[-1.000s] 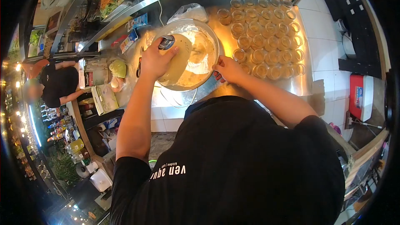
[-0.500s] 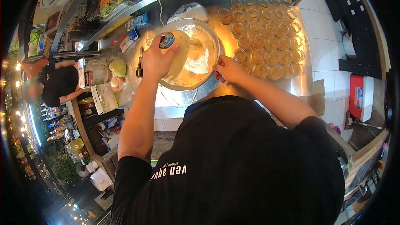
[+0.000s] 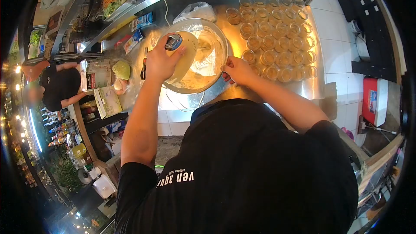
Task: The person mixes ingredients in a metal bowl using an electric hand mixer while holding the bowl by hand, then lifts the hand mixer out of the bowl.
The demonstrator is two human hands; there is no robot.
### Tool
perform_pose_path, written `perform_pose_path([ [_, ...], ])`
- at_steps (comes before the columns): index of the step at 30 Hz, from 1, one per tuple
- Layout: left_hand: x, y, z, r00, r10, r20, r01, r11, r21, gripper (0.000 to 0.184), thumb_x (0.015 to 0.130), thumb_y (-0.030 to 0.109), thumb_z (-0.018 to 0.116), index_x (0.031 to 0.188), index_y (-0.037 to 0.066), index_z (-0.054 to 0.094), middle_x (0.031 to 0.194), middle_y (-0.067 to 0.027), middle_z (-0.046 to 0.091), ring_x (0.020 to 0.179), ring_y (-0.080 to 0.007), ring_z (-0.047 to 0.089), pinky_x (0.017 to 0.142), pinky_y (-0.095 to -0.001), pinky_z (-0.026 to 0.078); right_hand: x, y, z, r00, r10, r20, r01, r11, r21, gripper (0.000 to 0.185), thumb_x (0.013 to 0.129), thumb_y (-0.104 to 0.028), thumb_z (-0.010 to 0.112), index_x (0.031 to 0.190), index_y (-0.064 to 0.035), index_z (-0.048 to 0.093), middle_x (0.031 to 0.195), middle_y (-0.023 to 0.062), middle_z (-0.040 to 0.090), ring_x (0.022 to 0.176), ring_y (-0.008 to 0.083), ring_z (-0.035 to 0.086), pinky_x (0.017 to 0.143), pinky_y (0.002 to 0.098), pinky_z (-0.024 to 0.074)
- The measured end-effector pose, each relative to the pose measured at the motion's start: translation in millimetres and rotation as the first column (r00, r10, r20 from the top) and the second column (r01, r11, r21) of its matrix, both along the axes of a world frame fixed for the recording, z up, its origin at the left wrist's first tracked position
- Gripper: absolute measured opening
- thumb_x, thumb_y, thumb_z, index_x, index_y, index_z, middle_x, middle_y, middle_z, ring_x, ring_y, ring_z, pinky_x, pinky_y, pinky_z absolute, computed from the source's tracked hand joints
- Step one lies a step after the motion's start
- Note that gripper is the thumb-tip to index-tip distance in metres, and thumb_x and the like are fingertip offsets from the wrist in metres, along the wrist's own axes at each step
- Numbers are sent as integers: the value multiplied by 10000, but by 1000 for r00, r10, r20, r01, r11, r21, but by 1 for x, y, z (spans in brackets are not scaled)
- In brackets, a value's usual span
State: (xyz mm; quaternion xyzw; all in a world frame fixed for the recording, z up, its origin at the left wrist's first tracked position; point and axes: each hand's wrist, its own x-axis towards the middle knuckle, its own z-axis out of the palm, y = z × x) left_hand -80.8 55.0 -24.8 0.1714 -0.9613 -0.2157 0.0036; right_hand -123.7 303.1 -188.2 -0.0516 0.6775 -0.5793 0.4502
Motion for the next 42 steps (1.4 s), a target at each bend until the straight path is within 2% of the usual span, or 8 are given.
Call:
perform_pose_path([
  [13,-1,-7,-8,997,-32,-75,34,999,24,608,869,454,841,1350,115,688,1137,-145,793,1028,-317,777,901,-414,601,1,0,-2,1000,-7,12,7,1000,0,217,988,-215,670,1018,-19,580,845,96,742,689,191,734,587,340,599],
  [19,-16,-36,-17,991,-77,-114,110,942,317,638,828,375,897,1370,111,687,1105,-141,799,980,-267,784,886,-367,600,-5,-3,6,961,-244,-129,244,970,-13,213,1014,-195,658,1094,-10,590,830,96,699,670,197,727,519,339,589],
  [21,-18,-38,-13,953,-274,-131,302,904,302,648,809,362,915,1378,146,692,1097,-133,800,968,-249,783,890,-352,597,-11,-2,9,953,-258,-158,262,965,1,221,1019,-203,657,1116,-17,587,845,97,683,654,202,722,510,341,596],
  [25,-18,-30,-3,916,-402,-11,395,896,201,614,803,368,913,1368,246,707,1021,-126,797,906,-272,780,836,-361,606,-23,-1,8,957,-242,-161,249,968,25,234,1042,-192,644,1168,-14,561,933,130,705,668,234,739,546,370,641],
  [29,-11,-21,8,906,-415,79,413,910,33,616,807,376,907,1371,239,702,965,-134,790,839,-312,766,777,-386,606,-19,3,7,968,-222,-119,223,975,-10,210,1040,-179,643,1142,-16,559,911,129,701,678,237,750,552,372,645],
  [32,-5,-27,1,940,-340,13,340,940,-34,616,818,396,896,1372,215,694,940,-146,782,801,-335,754,739,-403,600,-14,4,1,975,-219,-34,217,975,-42,205,1009,-168,664,1103,-26,550,891,108,666,655,240,740,519,364,625],
  [37,13,-34,-2,982,-185,-36,177,971,-160,577,847,393,871,1355,187,694,969,-153,790,865,-336,775,761,-412,608,1,11,9,990,-68,126,72,997,-24,239,1002,-211,689,1063,-6,584,922,155,758,737,248,781,566,368,633],
  [42,33,-20,6,985,-167,36,169,984,-57,571,850,403,866,1351,187,697,999,-139,801,916,-329,784,806,-412,616,14,15,14,982,92,167,-93,996,-4,298,1012,-271,696,1064,18,648,946,132,791,752,216,781,621,343,635],
])
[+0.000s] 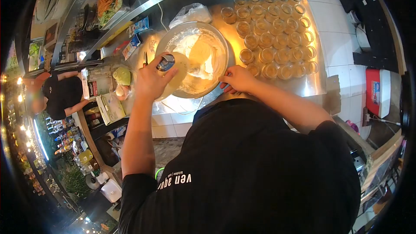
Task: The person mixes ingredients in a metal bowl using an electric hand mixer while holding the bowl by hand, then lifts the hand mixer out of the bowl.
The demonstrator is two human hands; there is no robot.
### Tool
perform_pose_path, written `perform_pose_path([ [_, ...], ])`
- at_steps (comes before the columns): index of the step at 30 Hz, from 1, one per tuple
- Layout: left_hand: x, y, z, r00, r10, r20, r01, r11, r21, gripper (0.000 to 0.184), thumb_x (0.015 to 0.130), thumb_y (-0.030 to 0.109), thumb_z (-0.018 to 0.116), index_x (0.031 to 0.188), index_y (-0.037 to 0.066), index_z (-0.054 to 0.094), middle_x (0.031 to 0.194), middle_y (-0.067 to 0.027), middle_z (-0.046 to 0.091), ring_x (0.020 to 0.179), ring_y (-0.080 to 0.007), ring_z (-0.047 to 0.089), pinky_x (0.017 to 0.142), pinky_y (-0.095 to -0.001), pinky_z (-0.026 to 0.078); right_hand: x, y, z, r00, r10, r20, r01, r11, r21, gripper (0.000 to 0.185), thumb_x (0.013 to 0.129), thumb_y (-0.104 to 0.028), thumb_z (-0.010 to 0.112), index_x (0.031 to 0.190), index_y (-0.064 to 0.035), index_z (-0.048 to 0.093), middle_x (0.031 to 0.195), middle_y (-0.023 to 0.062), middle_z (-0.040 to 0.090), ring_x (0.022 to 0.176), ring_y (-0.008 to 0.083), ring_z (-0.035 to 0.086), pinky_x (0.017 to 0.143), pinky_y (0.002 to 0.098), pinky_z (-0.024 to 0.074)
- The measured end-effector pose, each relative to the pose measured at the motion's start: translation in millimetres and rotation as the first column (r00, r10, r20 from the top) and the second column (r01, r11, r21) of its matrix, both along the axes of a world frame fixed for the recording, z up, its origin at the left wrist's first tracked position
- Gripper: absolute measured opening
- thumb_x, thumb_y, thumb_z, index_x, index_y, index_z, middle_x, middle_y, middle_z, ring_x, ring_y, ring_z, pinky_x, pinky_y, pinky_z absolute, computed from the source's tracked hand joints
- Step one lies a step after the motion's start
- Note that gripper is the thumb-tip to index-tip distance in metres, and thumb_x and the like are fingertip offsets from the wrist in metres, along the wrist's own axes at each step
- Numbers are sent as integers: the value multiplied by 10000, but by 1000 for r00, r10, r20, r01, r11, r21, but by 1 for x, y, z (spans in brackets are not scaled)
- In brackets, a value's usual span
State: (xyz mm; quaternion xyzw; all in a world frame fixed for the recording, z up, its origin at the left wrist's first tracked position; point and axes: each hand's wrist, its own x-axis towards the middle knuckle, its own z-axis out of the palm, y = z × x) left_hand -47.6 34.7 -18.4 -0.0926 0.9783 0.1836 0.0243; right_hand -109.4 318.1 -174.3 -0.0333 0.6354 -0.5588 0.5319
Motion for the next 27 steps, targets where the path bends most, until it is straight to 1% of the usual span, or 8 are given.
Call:
perform_pose_path([
  [4,-4,21,-14,995,4,-97,4,996,84,581,851,427,863,1351,181,696,1007,-146,800,917,-329,785,819,-409,620,-4,-7,-5,998,64,8,-64,998,-1,355,1033,-303,669,1122,40,676,948,128,792,771,213,779,635,344,637],
  [8,-16,14,-17,994,63,-93,-68,997,-49,583,850,461,858,1351,209,694,952,-153,796,853,-341,777,776,-418,618,-2,-1,-1,996,77,-39,-76,997,15,365,1043,-314,657,1131,40,679,945,128,791,773,212,777,634,342,633],
  [14,-13,-16,4,990,-138,-20,136,988,-77,572,814,445,872,1324,235,722,866,-119,781,804,-338,763,748,-418,608,-5,1,-5,998,33,-49,-34,999,-14,360,1045,-321,659,1112,33,678,896,112,772,740,211,762,621,341,619],
  [17,-19,0,6,983,-184,15,184,979,-83,586,813,429,874,1344,240,716,880,-121,780,813,-339,761,757,-418,608,-7,0,-2,998,38,-51,-38,999,1,350,1044,-313,656,1097,32,678,885,107,765,726,212,754,615,343,617],
  [19,-27,23,7,992,-117,46,118,993,-17,616,786,344,910,1353,199,718,1002,-132,798,889,-307,771,840,-378,605,-9,0,6,997,53,-59,-52,998,29,351,1043,-314,657,1089,33,681,882,109,766,725,211,754,610,341,615],
  [23,-24,0,-1,982,-189,-2,189,981,49,626,780,320,914,1361,201,714,1017,-132,798,895,-311,768,852,-373,602,-7,1,-5,995,53,-79,-52,998,19,361,1038,-323,659,1064,36,686,867,116,766,712,209,752,598,337,611],
  [25,-18,-17,11,972,-171,160,170,985,21,623,784,322,912,1362,202,713,1039,-136,797,911,-309,773,862,-375,601,-7,1,-4,996,47,-81,-46,999,17,362,1035,-323,659,1061,38,687,864,118,767,706,209,751,598,336,612],
  [27,-17,-17,20,966,-188,180,194,981,-17,623,784,325,913,1361,201,713,1048,-140,797,922,-309,775,867,-374,601,-7,1,-2,996,36,-80,-36,999,11,364,1031,-323,659,1059,39,688,861,121,768,700,209,750,598,334,613],
])
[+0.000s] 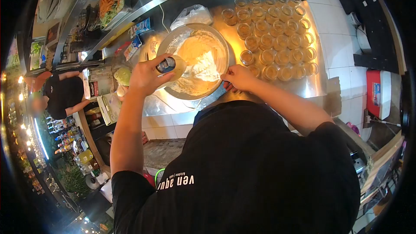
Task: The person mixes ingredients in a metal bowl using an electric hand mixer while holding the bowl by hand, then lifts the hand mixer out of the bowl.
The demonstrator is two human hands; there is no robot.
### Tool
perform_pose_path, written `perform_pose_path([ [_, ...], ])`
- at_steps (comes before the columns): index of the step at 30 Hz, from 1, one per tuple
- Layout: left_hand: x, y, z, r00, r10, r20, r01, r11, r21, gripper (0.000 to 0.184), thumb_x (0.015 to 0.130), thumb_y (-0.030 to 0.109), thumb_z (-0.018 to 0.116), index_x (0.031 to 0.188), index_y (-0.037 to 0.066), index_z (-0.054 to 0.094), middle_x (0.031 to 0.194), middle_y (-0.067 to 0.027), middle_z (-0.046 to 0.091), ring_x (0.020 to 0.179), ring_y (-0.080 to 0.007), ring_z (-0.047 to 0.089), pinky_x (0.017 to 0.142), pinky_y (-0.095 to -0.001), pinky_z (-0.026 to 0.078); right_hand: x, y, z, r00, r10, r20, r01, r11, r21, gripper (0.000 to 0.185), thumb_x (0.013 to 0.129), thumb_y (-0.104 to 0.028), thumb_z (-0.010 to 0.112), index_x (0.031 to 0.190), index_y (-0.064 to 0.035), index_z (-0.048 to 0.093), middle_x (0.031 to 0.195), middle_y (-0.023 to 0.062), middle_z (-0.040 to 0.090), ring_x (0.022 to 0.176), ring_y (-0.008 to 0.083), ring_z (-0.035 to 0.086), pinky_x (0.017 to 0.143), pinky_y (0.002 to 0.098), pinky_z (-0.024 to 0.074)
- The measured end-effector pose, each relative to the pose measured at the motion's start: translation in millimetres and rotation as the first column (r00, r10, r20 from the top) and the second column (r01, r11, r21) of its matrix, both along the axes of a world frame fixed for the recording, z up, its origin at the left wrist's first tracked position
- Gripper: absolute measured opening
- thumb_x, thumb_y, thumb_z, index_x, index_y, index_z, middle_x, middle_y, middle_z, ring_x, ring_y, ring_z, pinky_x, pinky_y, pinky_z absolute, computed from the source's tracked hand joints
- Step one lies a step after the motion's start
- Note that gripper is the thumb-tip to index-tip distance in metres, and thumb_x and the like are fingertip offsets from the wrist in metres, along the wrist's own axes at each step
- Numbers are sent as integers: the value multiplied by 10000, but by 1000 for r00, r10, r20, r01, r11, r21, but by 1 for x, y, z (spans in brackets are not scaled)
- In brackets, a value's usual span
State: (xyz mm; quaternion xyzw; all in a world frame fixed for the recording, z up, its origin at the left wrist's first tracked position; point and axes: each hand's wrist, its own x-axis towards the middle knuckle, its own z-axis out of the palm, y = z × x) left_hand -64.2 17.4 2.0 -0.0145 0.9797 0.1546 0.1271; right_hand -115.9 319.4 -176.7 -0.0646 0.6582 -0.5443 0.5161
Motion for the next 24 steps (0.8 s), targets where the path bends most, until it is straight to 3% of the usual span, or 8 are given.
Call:
perform_pose_path([
  [5,-7,32,-11,999,-26,-46,24,998,-51,624,780,314,920,1357,196,713,1077,-146,795,956,-308,781,881,-370,602,2,-3,-4,1000,-16,2,16,1000,22,365,1019,-319,663,1066,41,689,871,122,774,708,207,754,608,337,619],
  [7,-8,36,-26,971,-30,-235,65,988,140,599,791,376,902,1349,264,716,976,-156,787,877,-347,768,802,-417,612,3,-1,-7,1000,-13,-5,14,1000,23,364,1019,-318,663,1065,42,689,871,122,774,707,207,755,608,337,619],
  [12,4,6,-11,997,-30,-72,39,992,121,609,783,274,925,1350,190,719,1106,-147,790,965,-306,779,873,-374,600,3,0,-5,1000,-13,1,13,1000,11,355,1020,-312,666,1060,39,690,871,123,773,705,211,756,608,336,619],
  [14,4,1,6,997,-53,58,52,999,18,592,792,261,919,1346,189,722,1095,-150,791,964,-298,781,875,-367,597,3,-1,-7,1000,-25,5,25,1000,16,347,1024,-307,665,1061,38,687,868,119,772,704,211,758,603,334,617],
  [18,-1,24,-2,998,-55,33,55,998,8,591,797,290,914,1346,190,721,1068,-147,793,950,-282,784,872,-362,595,4,-1,-3,1000,-23,2,23,1000,16,346,1026,-310,664,1061,34,684,869,116,768,699,206,753,598,333,614],
  [20,-1,35,-16,990,129,-56,-114,969,220,602,791,331,911,1344,187,720,1020,-131,803,902,-295,787,867,-375,607,4,0,-5,1000,-20,-1,20,1000,14,351,1029,-318,662,1065,31,682,874,115,765,699,201,748,597,331,611],
  [24,4,19,-19,990,128,-63,-111,968,224,599,794,326,908,1346,187,719,1017,-118,806,897,-269,788,861,-367,606,4,3,-2,999,-33,9,33,999,-15,355,1036,-324,658,1064,30,682,881,112,766,709,199,747,599,328,611],
])
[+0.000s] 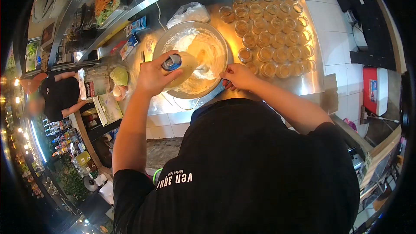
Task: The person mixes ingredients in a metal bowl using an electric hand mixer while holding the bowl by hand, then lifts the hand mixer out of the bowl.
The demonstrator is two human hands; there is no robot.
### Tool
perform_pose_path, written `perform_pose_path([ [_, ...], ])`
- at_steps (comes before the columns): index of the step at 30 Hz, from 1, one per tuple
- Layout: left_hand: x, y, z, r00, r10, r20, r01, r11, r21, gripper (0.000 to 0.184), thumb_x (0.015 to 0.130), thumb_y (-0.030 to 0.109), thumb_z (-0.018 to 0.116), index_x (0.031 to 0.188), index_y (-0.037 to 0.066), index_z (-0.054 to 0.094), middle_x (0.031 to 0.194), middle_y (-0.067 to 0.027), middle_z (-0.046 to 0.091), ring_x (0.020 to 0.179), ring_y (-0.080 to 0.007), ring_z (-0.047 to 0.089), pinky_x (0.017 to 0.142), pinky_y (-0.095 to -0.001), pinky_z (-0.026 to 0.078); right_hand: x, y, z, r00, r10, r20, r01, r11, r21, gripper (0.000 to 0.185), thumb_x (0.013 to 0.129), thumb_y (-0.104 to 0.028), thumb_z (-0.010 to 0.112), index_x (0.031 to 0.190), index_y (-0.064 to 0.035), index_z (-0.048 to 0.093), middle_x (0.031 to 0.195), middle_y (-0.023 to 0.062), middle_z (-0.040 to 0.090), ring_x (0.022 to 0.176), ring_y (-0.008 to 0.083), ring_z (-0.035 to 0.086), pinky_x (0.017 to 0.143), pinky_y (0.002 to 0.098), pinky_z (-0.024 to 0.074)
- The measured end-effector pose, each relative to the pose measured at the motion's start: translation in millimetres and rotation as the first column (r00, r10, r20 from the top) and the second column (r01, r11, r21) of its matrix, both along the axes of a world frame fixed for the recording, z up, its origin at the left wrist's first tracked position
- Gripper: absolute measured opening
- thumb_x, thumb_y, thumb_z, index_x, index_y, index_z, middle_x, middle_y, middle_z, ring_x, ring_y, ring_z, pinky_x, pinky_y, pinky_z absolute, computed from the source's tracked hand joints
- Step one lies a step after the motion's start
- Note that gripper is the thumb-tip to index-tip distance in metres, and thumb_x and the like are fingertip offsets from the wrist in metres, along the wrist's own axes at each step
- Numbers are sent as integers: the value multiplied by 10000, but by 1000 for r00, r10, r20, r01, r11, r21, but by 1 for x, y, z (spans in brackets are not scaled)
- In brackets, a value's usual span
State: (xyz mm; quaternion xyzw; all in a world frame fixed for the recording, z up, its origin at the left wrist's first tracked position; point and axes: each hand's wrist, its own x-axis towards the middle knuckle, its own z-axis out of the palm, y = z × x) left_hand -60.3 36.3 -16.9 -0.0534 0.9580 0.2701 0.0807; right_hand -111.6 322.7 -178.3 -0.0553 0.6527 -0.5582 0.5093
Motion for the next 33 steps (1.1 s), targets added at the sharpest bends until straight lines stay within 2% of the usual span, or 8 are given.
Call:
perform_pose_path([
  [6,0,-20,17,986,-26,164,35,998,-53,587,806,327,899,1341,168,717,1061,-129,800,941,-262,785,870,-356,602,2,-2,0,999,50,-4,-50,999,21,361,1045,-328,659,1067,31,679,879,105,770,724,191,752,603,318,608],
  [15,-2,18,-26,951,261,-164,-266,964,-8,588,839,396,884,1344,151,706,1078,-127,802,973,-279,787,889,-387,608,11,-3,-3,986,164,-16,-164,986,-1,390,1058,-360,647,1094,29,649,897,113,766,710,197,758,578,316,597],
  [21,1,8,3,996,88,31,-82,983,-162,628,846,491,845,1350,146,701,1101,-159,796,985,-340,777,892,-410,606,4,-9,-8,948,-300,-108,297,954,-44,365,1090,-343,598,1178,1,518,912,112,708,718,217,761,563,325,596],
  [25,-2,16,-8,974,220,50,-214,971,-104,696,835,523,845,1360,92,692,1125,-188,786,1014,-357,771,910,-422,598,20,-3,-16,991,-131,-18,129,989,-70,340,1090,-335,593,1167,-12,525,906,123,706,745,233,767,578,346,613],
  [27,-4,16,-19,941,335,-50,-338,929,-153,769,828,544,846,1361,17,676,1135,-219,777,1053,-363,761,936,-422,585,21,4,-10,958,253,134,-245,967,-72,349,1089,-344,595,1173,-12,531,904,117,706,781,243,771,591,370,620],
  [29,-2,12,-18,937,346,-45,-349,930,-118,784,831,548,843,1356,-8,670,1148,-229,772,1066,-363,757,944,-418,580,14,6,-2,971,206,119,-206,978,-10,356,1088,-353,597,1180,-14,537,915,111,710,801,248,771,599,383,621],
  [31,2,7,-18,934,356,-35,-358,930,-88,801,834,552,839,1352,-33,664,1161,-239,766,1080,-363,753,951,-414,574,4,5,-6,993,-120,3,120,992,-30,343,1089,-341,597,1183,-16,538,929,114,714,797,246,770,599,374,618],
  [33,5,1,-21,935,354,14,-354,934,-44,788,842,545,832,1357,-28,664,1176,-236,764,1092,-348,750,966,-411,565,4,-3,-16,973,-225,-43,221,971,-91,339,1092,-342,595,1181,-20,539,939,121,716,789,232,768,595,362,614],
])
